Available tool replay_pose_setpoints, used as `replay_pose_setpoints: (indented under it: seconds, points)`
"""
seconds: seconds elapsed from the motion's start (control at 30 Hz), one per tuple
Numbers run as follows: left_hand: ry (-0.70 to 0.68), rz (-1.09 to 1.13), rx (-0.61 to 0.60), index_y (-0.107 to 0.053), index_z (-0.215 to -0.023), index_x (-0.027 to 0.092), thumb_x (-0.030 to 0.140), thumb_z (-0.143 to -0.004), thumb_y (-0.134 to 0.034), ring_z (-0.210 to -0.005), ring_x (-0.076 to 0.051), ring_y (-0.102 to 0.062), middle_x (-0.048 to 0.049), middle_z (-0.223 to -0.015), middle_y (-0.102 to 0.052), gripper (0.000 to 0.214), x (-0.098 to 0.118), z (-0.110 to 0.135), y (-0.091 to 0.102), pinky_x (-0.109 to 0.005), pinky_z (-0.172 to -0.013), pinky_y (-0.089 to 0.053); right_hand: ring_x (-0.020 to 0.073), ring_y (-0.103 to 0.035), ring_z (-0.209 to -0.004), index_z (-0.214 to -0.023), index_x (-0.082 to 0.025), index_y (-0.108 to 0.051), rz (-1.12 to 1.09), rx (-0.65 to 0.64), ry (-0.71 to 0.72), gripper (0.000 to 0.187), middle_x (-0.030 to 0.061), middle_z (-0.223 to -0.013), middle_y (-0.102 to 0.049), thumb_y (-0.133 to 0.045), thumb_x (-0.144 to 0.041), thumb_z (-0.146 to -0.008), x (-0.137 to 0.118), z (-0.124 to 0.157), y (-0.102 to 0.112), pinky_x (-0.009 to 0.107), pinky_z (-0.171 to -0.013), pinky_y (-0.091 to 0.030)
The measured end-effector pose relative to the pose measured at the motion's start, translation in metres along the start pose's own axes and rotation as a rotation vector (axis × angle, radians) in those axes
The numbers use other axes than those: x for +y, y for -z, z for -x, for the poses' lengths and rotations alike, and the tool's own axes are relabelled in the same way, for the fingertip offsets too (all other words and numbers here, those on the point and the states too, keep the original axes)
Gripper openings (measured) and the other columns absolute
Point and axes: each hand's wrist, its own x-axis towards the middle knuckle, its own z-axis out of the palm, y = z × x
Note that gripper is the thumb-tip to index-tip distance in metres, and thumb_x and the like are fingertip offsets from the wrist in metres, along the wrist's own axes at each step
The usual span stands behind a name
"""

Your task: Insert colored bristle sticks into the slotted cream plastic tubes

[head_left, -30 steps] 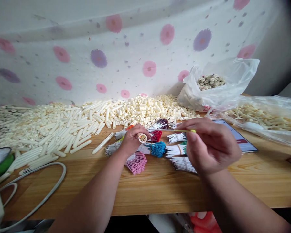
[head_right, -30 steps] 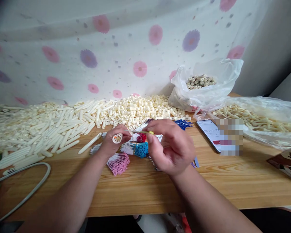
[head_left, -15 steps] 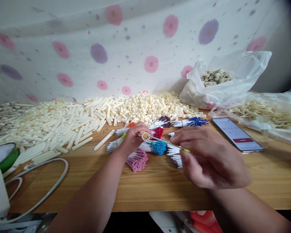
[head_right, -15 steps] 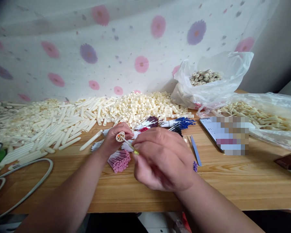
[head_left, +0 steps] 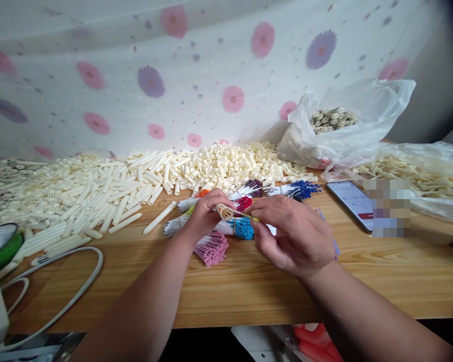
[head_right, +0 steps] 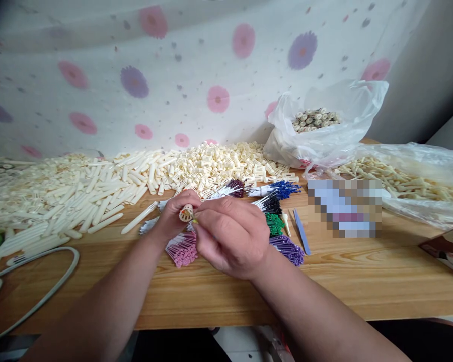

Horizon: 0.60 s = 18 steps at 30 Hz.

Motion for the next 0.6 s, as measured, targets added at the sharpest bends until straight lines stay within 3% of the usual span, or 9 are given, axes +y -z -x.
replay_pose_setpoints:
  seconds: [0.2, 0.3, 0.37, 0.47, 0.6]
  points:
    - [-0.013, -0.053, -0.003, -0.068, -0.074, 0.021, 0.034, -0.077, -0.067, -0.072, -0.016, -0.052, -0.0011, -0.073, -0.053, 0.013, 0.002, -0.001, 0.002, -0.03, -0.068, -0.042, 0.0141, -0.063, -0.076, -0.089, -0.016, -0.058, 0.007, -0.083, -0.037, 0.012, 0.008, -0.082, -0.067, -0.057, -0.008, -0.08, 0.009, 0.008, -0.008, 0.028, -0.065, -0.054]
    - [-0.067, -0.092, -0.005, -0.067, -0.089, 0.022, 0.055, -0.074, -0.063, -0.082, -0.018, -0.052, -0.0031, -0.084, -0.054, 0.036, 0.002, -0.001, 0.006, -0.031, -0.074, -0.043, 0.0147, -0.061, -0.079, -0.091, -0.014, -0.061, 0.026, -0.165, -0.099, 0.011, 0.0086, -0.088, -0.066, -0.056, -0.01, -0.083, 0.016, 0.011, -0.012, 0.028, -0.068, -0.052]
    - [-0.088, -0.119, -0.023, -0.066, -0.097, 0.021, 0.067, -0.074, -0.051, -0.088, -0.02, -0.051, -0.005, -0.09, -0.054, 0.053, 0.003, -0.001, 0.009, -0.032, -0.079, -0.043, 0.0152, -0.06, -0.082, -0.092, -0.014, -0.063, 0.047, -0.189, -0.127, 0.013, 0.0091, -0.091, -0.065, -0.053, -0.01, -0.085, 0.02, 0.011, -0.014, 0.029, -0.07, -0.051]
    - [-0.088, -0.171, -0.034, -0.065, -0.1, 0.02, 0.067, -0.081, -0.039, -0.092, -0.021, -0.05, -0.0059, -0.093, -0.052, 0.057, 0.005, -0.001, 0.011, -0.034, -0.083, -0.041, 0.0147, -0.059, -0.08, -0.089, -0.014, -0.066, 0.076, -0.173, -0.144, 0.015, 0.0084, -0.09, -0.061, -0.052, -0.01, -0.085, 0.024, 0.012, -0.016, 0.027, -0.067, -0.049]
    - [-0.122, -0.214, 0.018, -0.065, -0.1, 0.019, 0.06, -0.084, -0.041, -0.093, -0.02, -0.05, -0.0053, -0.092, -0.05, 0.05, 0.006, -0.001, 0.01, -0.034, -0.084, -0.041, 0.0124, -0.053, -0.073, -0.083, -0.017, -0.066, 0.102, -0.101, -0.166, 0.01, 0.0045, -0.083, -0.053, -0.058, -0.011, -0.082, 0.026, 0.013, -0.017, 0.024, -0.06, -0.045]
